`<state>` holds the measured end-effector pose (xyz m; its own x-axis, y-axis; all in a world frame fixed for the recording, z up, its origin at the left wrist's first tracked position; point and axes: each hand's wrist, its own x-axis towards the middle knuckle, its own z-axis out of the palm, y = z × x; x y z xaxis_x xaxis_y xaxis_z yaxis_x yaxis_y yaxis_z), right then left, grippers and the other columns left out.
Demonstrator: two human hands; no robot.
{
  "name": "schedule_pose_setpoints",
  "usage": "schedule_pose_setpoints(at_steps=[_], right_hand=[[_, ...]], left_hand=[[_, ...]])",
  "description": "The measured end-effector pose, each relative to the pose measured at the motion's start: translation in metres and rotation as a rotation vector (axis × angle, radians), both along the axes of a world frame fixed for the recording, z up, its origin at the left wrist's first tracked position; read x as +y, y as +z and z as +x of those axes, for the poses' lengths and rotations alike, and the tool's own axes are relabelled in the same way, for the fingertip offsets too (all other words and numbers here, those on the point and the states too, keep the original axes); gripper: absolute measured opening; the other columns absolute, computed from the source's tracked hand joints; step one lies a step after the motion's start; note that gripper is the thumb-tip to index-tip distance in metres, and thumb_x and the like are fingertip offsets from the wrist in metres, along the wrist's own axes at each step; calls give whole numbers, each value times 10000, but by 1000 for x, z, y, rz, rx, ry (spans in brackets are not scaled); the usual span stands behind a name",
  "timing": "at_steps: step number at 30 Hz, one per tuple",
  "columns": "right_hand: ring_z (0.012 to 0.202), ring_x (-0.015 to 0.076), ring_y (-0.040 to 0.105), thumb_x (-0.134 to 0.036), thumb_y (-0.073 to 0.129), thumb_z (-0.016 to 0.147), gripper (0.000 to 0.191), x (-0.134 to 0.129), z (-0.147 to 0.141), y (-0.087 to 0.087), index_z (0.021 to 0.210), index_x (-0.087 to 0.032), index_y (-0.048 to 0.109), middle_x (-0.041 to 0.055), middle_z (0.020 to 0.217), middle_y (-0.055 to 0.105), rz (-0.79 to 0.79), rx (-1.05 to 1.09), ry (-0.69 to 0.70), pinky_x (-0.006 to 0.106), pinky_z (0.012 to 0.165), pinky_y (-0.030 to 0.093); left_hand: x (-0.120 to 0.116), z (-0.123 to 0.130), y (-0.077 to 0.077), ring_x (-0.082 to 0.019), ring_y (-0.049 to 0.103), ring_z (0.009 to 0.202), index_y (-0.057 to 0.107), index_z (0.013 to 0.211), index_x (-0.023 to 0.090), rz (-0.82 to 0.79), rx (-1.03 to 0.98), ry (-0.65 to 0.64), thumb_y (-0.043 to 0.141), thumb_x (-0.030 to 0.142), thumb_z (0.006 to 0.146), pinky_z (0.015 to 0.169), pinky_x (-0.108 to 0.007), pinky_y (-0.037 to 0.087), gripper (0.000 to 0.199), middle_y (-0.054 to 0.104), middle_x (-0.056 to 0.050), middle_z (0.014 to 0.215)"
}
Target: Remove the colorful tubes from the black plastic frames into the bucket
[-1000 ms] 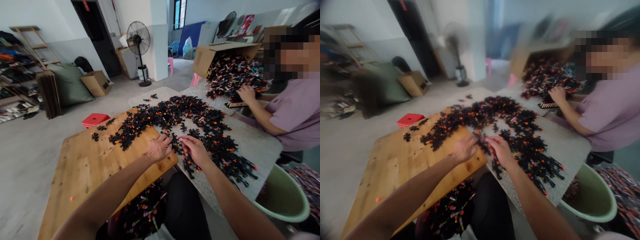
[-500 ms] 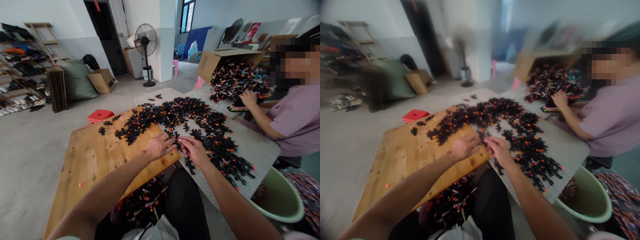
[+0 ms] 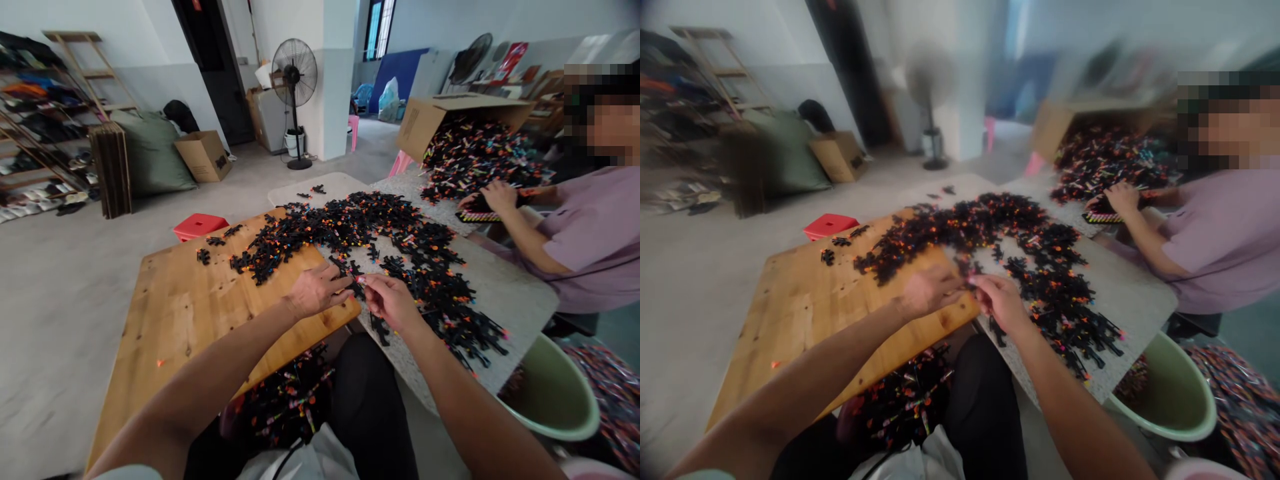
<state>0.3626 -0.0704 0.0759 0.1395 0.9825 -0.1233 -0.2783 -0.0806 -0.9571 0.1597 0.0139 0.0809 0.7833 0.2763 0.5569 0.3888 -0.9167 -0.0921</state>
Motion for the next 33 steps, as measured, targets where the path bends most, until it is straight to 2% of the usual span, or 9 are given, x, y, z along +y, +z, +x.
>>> schedule_pose_setpoints(at_steps=[3, 8, 11, 15, 21, 23, 29, 33], right_hand=[[378, 95, 464, -519, 775, 808, 352, -2, 1, 0, 892, -177, 764, -34, 568, 571, 54, -137, 4, 221, 332, 303], [397, 119, 483, -547, 712, 860, 364, -6, -2, 6, 901, -189, 769, -28, 551, 565, 73, -361, -69, 243, 351, 355], [403, 126, 498, -558, 698, 868, 377, -8, 1, 11, 898, -190, 772, -24, 549, 568, 59, -424, -27, 247, 360, 371], [380, 110, 475, -545, 721, 847, 361, -7, 8, 10, 820, -186, 747, -33, 537, 553, 26, -386, 62, 239, 349, 339], [338, 65, 377, -479, 829, 713, 337, -9, 9, 1, 750, -176, 687, -72, 506, 486, -160, -5, 99, 204, 304, 229], [330, 57, 360, -465, 846, 688, 339, -11, 7, -1, 755, -170, 692, -78, 499, 474, -187, 41, 92, 195, 298, 213], [342, 76, 425, -509, 799, 781, 355, -24, 4, -13, 878, -171, 749, -55, 527, 540, -27, -5, 75, 202, 323, 283], [389, 98, 496, -525, 705, 893, 361, -34, 2, -21, 959, -175, 766, -30, 566, 591, 81, -205, 98, 223, 382, 376]], left_hand=[[-1, 0, -3, -162, 570, 752, 752, 1126, 259, -7, -6, 14, 481, 481, 1052, 614, -262, 411, 358, 631, -52, 856], [-3, 1, -2, -164, 562, 760, 755, 1133, 264, -15, 0, 32, 481, 480, 1053, 618, -262, 411, 358, 617, -52, 849], [-6, 2, -1, -169, 560, 767, 754, 1139, 267, -21, 19, 47, 469, 482, 1057, 620, -261, 413, 366, 619, -57, 858], [-11, 2, -3, -167, 552, 761, 752, 1142, 262, -28, 32, 62, 461, 483, 1059, 622, -260, 410, 375, 619, -60, 869], [-17, 1, -3, -159, 536, 741, 754, 1085, 258, -41, 85, 44, 436, 500, 1064, 593, -265, 388, 400, 597, -48, 847], [-17, 2, -1, -160, 529, 732, 753, 1054, 253, -37, 97, 25, 430, 495, 1067, 584, -271, 376, 404, 594, -47, 837], [-21, -3, 4, -152, 537, 736, 736, 1021, 238, -93, 128, -33, 403, 474, 1081, 581, -268, 363, 412, 611, -51, 847], [-26, -8, 0, -152, 561, 766, 735, 1042, 239, -152, 148, -45, 402, 464, 1083, 600, -264, 370, 404, 631, -51, 858]])
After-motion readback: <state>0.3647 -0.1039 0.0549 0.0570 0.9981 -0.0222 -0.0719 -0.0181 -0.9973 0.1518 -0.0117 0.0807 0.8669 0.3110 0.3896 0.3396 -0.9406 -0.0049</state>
